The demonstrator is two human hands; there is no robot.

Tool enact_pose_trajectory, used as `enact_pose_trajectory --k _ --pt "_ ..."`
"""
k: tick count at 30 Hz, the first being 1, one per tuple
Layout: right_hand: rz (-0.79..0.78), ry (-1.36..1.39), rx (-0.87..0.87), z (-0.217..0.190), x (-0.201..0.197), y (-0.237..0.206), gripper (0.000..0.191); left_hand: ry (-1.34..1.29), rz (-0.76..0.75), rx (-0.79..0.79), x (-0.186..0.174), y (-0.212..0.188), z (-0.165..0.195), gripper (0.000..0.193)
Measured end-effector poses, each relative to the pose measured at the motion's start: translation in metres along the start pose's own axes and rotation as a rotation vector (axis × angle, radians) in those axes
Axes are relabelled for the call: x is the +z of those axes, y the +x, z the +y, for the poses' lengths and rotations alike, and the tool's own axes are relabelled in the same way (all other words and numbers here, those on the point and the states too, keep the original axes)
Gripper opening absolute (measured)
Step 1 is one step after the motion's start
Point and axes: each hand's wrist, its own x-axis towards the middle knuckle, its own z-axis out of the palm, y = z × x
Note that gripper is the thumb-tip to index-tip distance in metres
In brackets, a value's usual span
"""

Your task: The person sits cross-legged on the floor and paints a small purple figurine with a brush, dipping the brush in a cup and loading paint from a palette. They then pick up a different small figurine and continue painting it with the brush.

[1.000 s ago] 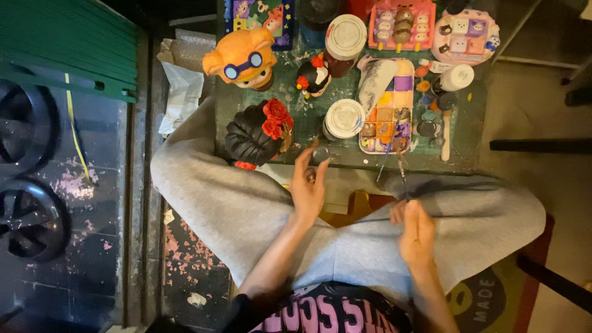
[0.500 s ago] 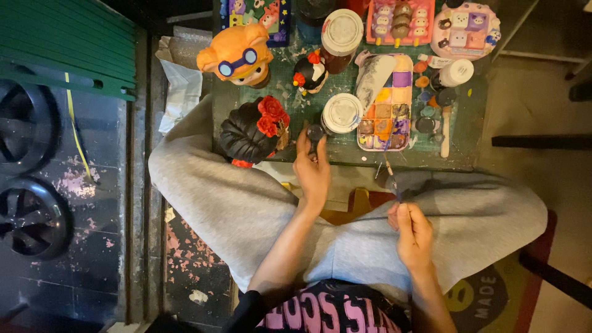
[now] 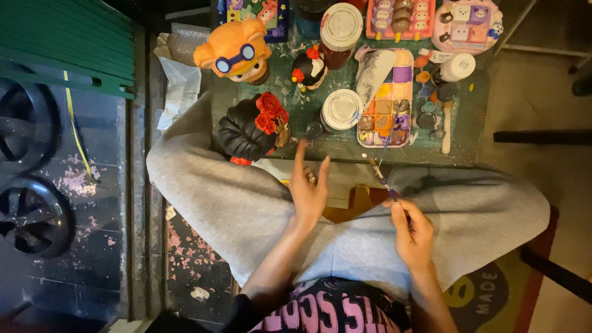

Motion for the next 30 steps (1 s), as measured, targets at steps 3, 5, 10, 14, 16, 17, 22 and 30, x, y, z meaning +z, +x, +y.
enact_pose_trajectory --k 3,5,10,14,16,17,22,30 --pt "0.002 0.006 0.027 0.003 -0.001 -0.002 0.021 -0.288 -0.182 0.079 -0.006 -0.020 -0.005 0.041" --pt "0.009 0.013 0.073 0.001 0.000 -0.002 0.022 -0.499 -0.328 0.093 -0.010 -0.028 -0.009 0.035" --pt "0.064 0.065 0.092 -0.035 0.003 0.011 0.024 -0.645 -0.644 0.128 -0.022 -0.024 0.003 0.028" --pt "0.156 0.018 -0.164 -0.093 0.013 0.067 0.020 -0.526 -0.773 0.205 -0.042 -0.011 0.053 0.017" --pt "0.187 -0.137 -0.294 -0.130 0.021 0.115 0.019 -0.462 -0.843 0.302 -0.061 0.001 0.085 0.012" --pt "0.206 -0.220 -0.289 -0.150 0.031 0.144 0.019 -0.419 -0.860 0.346 -0.071 0.008 0.104 0.012" --pt "0.051 -0.467 -0.836 -0.232 0.137 0.323 0.013 -0.372 -0.891 0.475 -0.132 0.061 0.178 0.033" --pt "-0.014 -0.720 -0.686 -0.269 0.218 0.429 0.022 -0.623 -0.546 0.492 -0.201 0.211 0.204 0.029"
